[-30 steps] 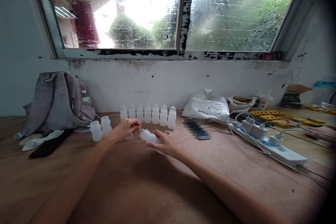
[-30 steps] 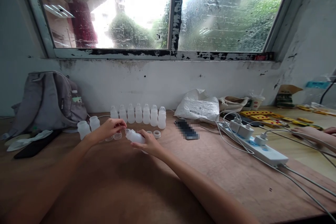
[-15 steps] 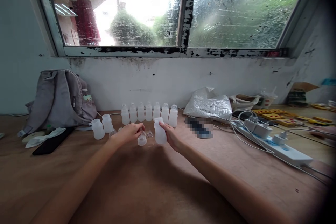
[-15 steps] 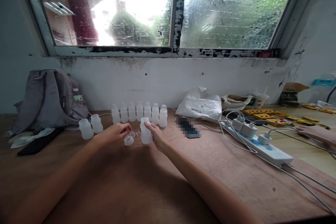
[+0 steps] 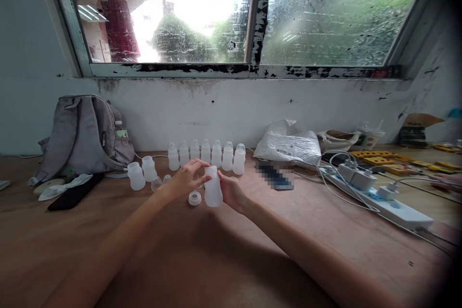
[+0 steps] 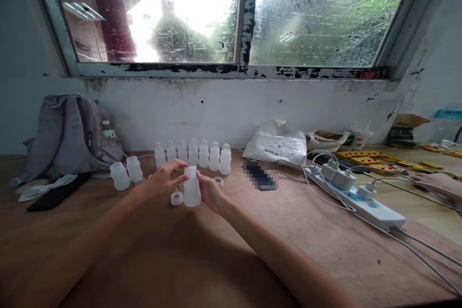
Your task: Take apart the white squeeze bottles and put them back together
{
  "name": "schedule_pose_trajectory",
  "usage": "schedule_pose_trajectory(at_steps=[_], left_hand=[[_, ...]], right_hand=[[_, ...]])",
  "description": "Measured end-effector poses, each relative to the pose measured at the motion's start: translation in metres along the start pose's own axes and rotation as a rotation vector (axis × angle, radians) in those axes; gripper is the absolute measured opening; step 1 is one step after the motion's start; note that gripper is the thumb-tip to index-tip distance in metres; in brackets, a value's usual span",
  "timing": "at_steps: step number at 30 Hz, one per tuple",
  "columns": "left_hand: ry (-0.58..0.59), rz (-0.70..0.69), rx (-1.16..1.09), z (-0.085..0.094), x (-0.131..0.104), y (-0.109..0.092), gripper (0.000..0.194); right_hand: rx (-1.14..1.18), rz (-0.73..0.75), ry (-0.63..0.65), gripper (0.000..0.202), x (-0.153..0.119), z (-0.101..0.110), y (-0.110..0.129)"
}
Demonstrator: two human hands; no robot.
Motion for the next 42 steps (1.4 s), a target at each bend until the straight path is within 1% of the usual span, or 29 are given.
schedule_pose_trajectory(at_steps=[3,5,8,10,12,14,17,19,21,24,26,29,33,37,40,42], left_hand=[[-0.007,0.057,-0.023,0.006,0.001,-0.002,0.026],[-0.013,0.087,-0.009,0.015,0.002,-0.001,0.026],[-0.087,0.098,0.097,0.041,0.003,0.004,0.026],[-0.170,0.111,0.202,0.062,0.004,0.013,0.027],[-0.230,0.134,0.301,0.082,0.006,0.025,0.026],[-0.265,0.164,0.384,0.099,0.008,0.041,0.023],[-0.268,0.224,0.461,0.117,0.011,0.072,0.021],[-0.270,0.269,0.493,0.126,0.011,0.094,0.021],[-0.240,0.304,0.512,0.130,0.011,0.115,0.022],[-0.176,0.345,0.553,0.130,0.009,0.141,0.023],[-0.160,0.368,0.576,0.128,0.009,0.153,0.024],[-0.149,0.398,0.588,0.125,0.008,0.162,0.024],[-0.135,0.426,0.602,0.121,0.007,0.165,0.022],[-0.146,0.427,0.621,0.122,0.005,0.164,0.023],[-0.187,0.411,0.643,0.121,0.005,0.154,0.029],[-0.274,0.349,0.656,0.115,0.003,0.137,0.031]], right_hand=[[-0.040,0.011,0.035,0.044,-0.006,-0.014,0.006],[-0.097,0.038,0.009,0.043,-0.007,-0.014,0.008],[-0.170,0.042,-0.135,0.038,-0.003,0.001,0.001],[-0.205,-0.025,-0.227,0.034,0.000,0.013,-0.011],[-0.215,-0.107,-0.262,0.029,0.002,0.021,-0.025],[-0.215,-0.161,-0.260,0.025,0.003,0.022,-0.035],[-0.250,-0.177,-0.271,0.022,0.002,0.019,-0.041],[-0.285,-0.160,-0.272,0.021,0.002,0.016,-0.042],[-0.326,-0.136,-0.274,0.020,0.004,0.014,-0.043],[-0.419,-0.085,-0.275,0.017,0.007,0.013,-0.048],[-0.501,-0.030,-0.280,0.013,0.011,0.014,-0.052],[-0.579,0.028,-0.286,0.012,0.018,0.015,-0.059],[-0.591,0.033,-0.287,0.014,0.027,0.015,-0.067],[-0.645,0.077,-0.277,0.014,0.031,0.010,-0.063],[-0.743,0.137,-0.291,0.017,0.029,0.005,-0.050],[-0.827,0.206,-0.283,0.020,0.026,-0.002,-0.042]])
Point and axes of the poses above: each hand's wrist, its own x-axis towards the middle knuckle, its own z-axis out of the back of the hand, y = z × x, the point moved 5 cm from there along x, towards the middle knuckle, and after that the axes turned 11 degrees about -x, right-handed, at the moved point
